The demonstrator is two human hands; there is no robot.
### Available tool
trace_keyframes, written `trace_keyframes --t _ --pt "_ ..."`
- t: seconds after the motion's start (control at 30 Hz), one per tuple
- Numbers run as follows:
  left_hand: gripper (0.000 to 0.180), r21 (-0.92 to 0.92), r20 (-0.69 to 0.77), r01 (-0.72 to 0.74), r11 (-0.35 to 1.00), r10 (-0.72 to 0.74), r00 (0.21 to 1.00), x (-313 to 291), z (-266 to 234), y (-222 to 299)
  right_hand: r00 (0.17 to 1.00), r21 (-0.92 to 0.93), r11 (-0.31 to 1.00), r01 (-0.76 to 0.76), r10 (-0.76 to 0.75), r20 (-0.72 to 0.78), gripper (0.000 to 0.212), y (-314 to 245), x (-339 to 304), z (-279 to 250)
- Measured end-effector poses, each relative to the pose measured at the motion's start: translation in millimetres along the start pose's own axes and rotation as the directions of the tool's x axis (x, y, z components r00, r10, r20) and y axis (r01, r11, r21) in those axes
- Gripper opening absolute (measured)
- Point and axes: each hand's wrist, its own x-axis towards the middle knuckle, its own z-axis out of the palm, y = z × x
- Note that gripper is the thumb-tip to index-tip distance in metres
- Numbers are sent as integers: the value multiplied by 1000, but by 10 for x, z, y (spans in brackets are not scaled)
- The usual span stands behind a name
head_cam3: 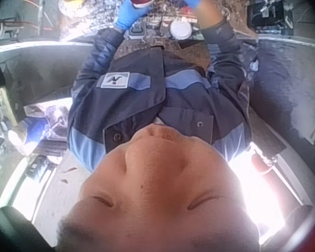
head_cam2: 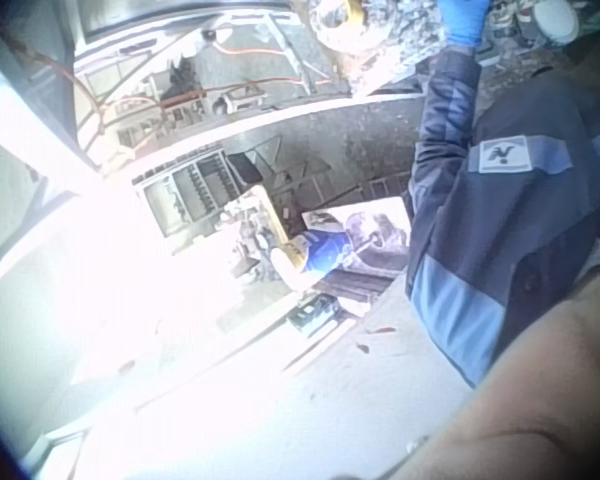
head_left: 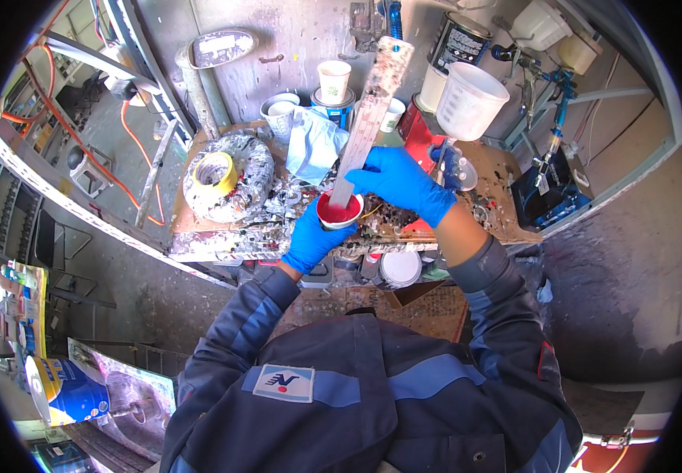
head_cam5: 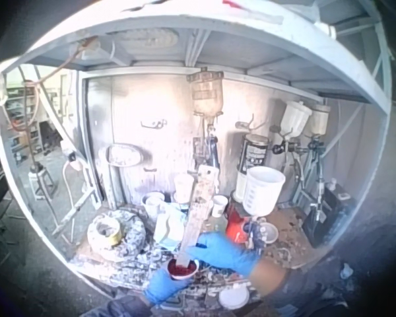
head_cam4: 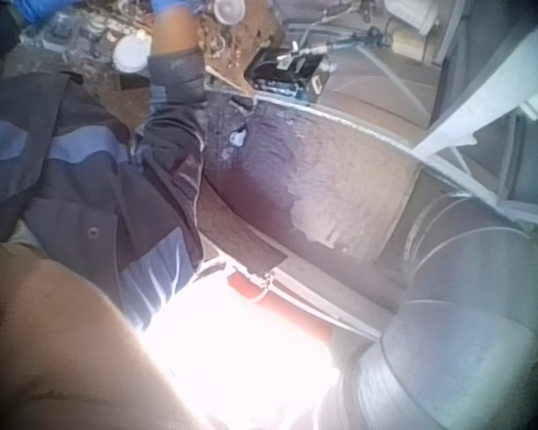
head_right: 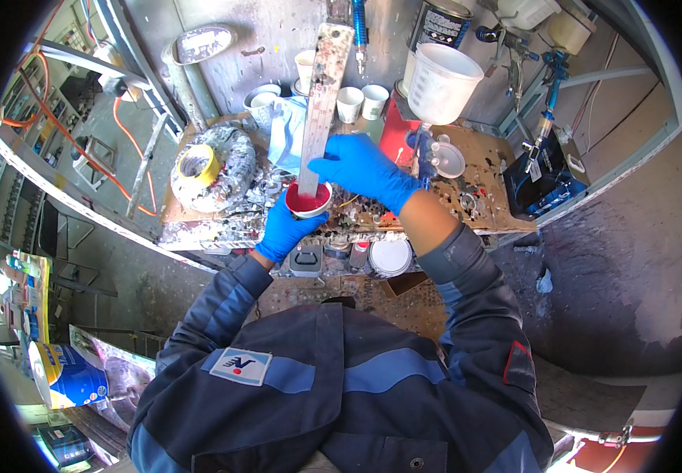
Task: The person pours a white liquid from a can into a small cup, then uses a yellow measuring tape to measure a distance. They handle a black pouch and a spray gun, then wipe a metal strip with a cloth. The person stirs red paint in a cup with a stick and pours it into a spray gun container.
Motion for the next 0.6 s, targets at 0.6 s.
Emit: trace_keyframes --t 0.6 --pt "83 -28 2 -2 1000 2 1000 2 29 54 1000 44 999 -26 26 -14 30 107 -11 14"
